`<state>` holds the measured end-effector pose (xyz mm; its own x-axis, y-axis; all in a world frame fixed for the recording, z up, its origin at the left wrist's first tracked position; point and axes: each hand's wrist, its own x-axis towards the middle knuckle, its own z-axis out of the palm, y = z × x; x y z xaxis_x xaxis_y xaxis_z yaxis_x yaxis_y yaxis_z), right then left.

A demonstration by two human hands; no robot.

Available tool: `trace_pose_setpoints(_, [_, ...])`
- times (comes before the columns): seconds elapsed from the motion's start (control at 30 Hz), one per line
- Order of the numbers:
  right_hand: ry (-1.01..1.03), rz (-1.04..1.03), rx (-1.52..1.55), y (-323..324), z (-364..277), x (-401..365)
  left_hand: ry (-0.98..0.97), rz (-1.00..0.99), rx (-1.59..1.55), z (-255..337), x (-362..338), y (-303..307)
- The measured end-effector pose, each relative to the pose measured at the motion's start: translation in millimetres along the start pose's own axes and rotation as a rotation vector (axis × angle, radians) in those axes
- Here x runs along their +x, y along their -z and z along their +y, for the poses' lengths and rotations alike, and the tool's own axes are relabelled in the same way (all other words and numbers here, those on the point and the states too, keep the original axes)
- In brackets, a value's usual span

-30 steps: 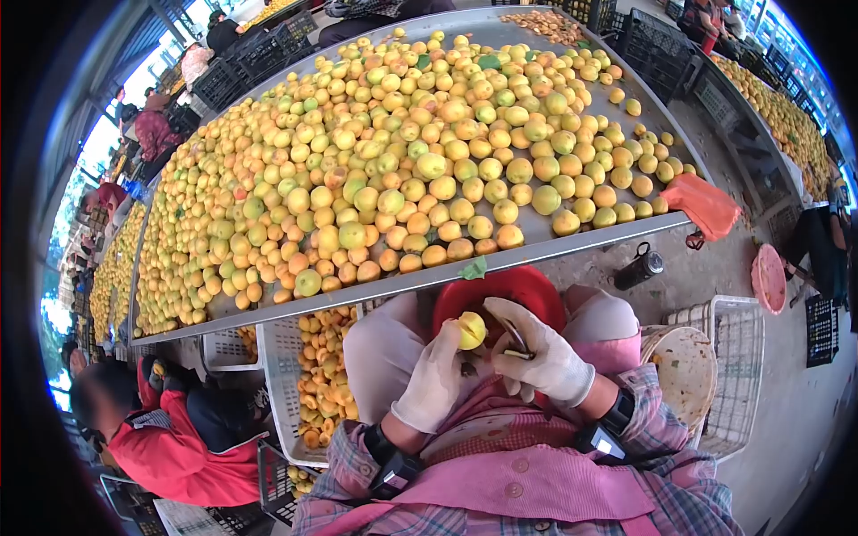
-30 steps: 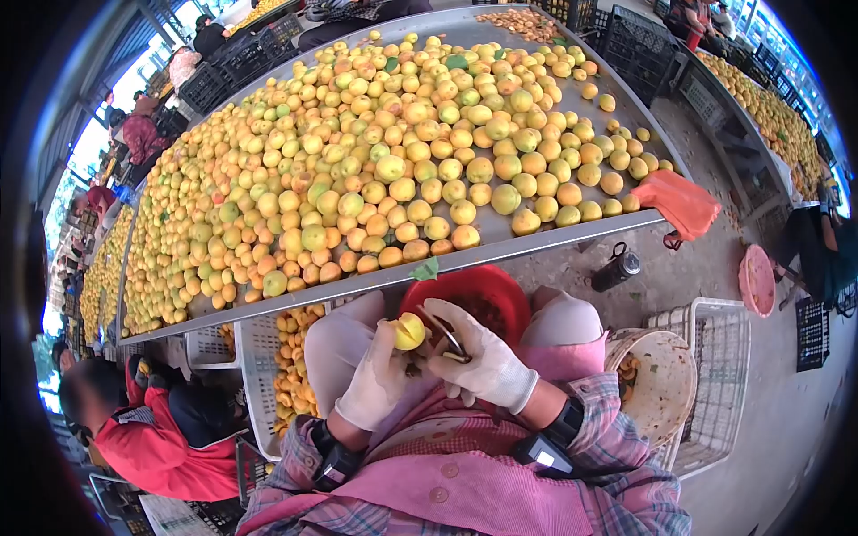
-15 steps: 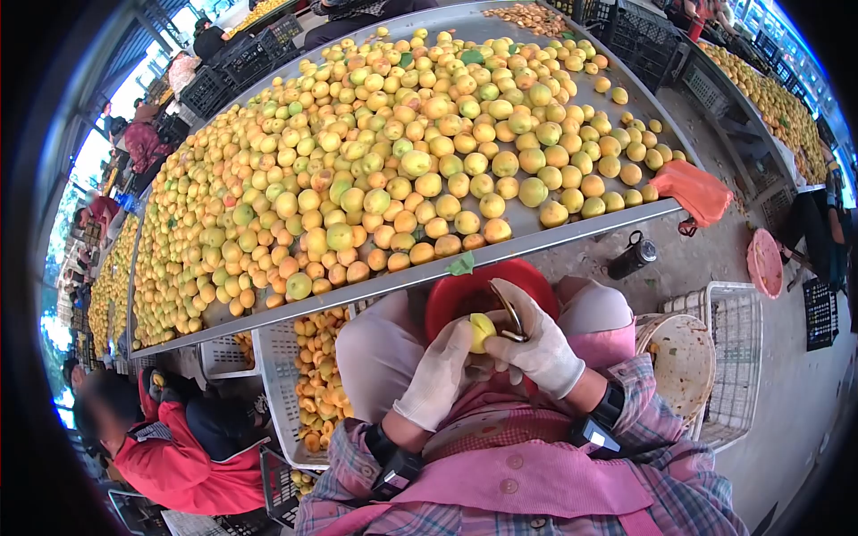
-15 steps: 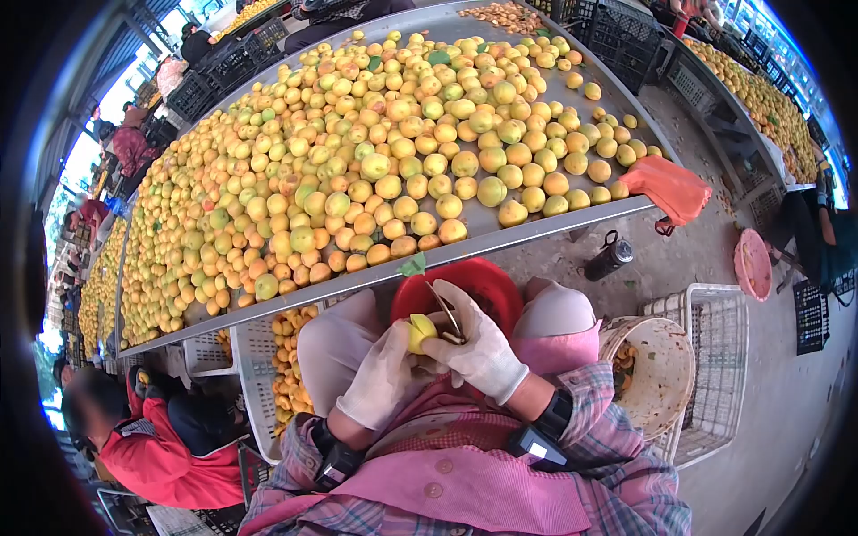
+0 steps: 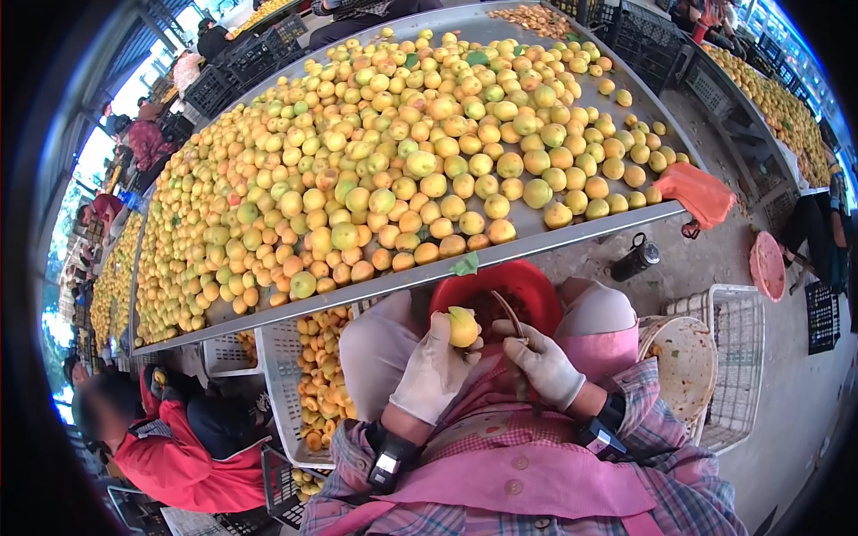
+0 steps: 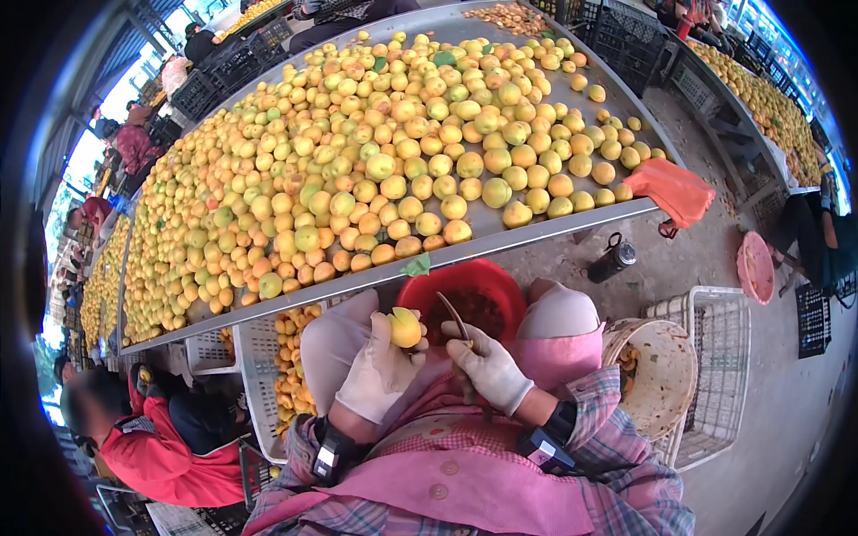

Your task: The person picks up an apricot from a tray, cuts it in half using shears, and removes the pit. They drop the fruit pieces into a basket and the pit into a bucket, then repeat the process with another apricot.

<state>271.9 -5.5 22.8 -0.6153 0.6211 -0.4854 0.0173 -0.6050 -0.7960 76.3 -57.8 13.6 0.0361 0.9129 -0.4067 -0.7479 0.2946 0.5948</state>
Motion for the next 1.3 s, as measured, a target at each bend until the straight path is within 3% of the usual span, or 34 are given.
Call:
trace_pose_setpoints(0.1, [0.133, 0.022, -0.105, 6, 16, 15, 0.018, -0.049, -0.124, 1, 3, -2])
trace_pose_setpoints(0.17, [0.654, 0.112, -0.416, 3, 23, 32, 0.012, -0.048, -0.190, 2, 7, -5])
trace_pose_setpoints(0.27, [0.580, -0.010, -0.483, -2, 11, 28, -0.013, -0.063, -0.153, 0, 14, 5])
trace_pose_setpoints(0.33, [0.670, 0.013, -0.658, -6, 1, 24, -0.050, -0.048, -0.135, -1, 15, 5])
trace_pose_setpoints(0.4, [0.517, -0.005, -0.753, -7, -4, 22, -0.081, -0.032, -0.116, -1, 15, 4])
trace_pose_setpoints(0.47, [0.585, -0.003, -0.796, -4, -2, 27, -0.090, -0.056, -0.071, 0, 14, 3])
trace_pose_setpoints(0.8, [0.473, 0.037, -0.991, -8, -8, 25, -0.082, -0.131, -0.101, -3, 10, 0])
trace_pose_setpoints(0.87, [0.439, 0.052, -1.040, -9, -8, 23, -0.157, -0.062, 0.080, -4, 8, -5])
trace_pose_setpoints(1.1, [0.676, 0.103, -1.012, -13, -13, 24, -0.227, 0.026, 0.085, 0, 8, -23])
trace_pose_setpoints(1.17, [0.688, 0.113, -1.036, -13, -14, 25, -0.364, 0.051, 0.346, -4, 15, -18])
trace_pose_setpoints(1.3, [0.601, 0.010, -1.017, -6, -16, 30, -0.365, 0.158, 0.629, -4, 15, -18])
